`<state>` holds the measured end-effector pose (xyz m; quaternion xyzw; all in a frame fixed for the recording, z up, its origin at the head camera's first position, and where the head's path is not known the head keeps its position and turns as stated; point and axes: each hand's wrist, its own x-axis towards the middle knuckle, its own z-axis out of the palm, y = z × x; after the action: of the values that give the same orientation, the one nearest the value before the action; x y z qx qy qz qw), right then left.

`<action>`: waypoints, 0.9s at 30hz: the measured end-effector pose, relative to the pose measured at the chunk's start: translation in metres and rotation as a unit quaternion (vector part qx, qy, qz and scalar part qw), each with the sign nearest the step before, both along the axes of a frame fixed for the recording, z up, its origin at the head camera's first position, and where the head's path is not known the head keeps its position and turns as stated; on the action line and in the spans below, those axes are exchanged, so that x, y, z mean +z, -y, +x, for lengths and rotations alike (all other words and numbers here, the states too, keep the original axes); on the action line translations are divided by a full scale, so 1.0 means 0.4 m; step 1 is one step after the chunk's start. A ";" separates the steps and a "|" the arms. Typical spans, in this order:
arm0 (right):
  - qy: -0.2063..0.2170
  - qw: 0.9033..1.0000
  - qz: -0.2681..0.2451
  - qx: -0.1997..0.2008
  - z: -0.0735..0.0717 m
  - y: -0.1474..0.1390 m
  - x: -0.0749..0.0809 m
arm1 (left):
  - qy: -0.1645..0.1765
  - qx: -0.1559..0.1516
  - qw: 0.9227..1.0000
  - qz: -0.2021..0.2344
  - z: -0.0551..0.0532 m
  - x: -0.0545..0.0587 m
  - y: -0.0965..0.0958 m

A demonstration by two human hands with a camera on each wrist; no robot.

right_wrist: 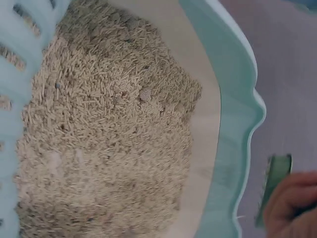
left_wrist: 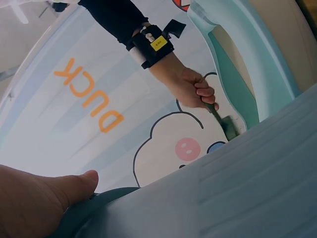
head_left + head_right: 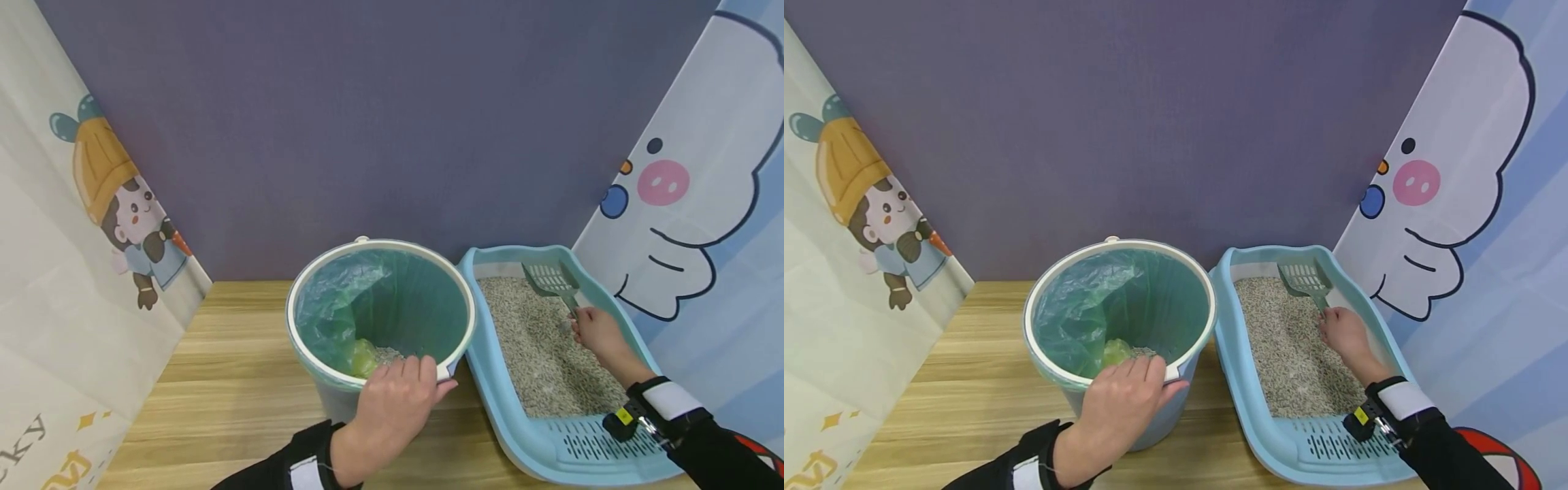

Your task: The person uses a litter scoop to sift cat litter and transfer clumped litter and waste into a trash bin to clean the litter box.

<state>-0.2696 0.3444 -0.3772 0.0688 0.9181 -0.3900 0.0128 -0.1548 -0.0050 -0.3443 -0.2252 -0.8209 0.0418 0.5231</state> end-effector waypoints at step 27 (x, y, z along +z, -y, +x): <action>0.093 0.951 -0.293 0.043 -0.016 -0.006 0.038 | -0.013 -0.005 1.000 0.000 -0.004 0.000 0.000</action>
<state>-0.2761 0.3470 -0.3618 0.0580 0.7603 -0.6329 0.1342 -0.1563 -0.0048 -0.3443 -0.2284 -0.8132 0.0419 0.5336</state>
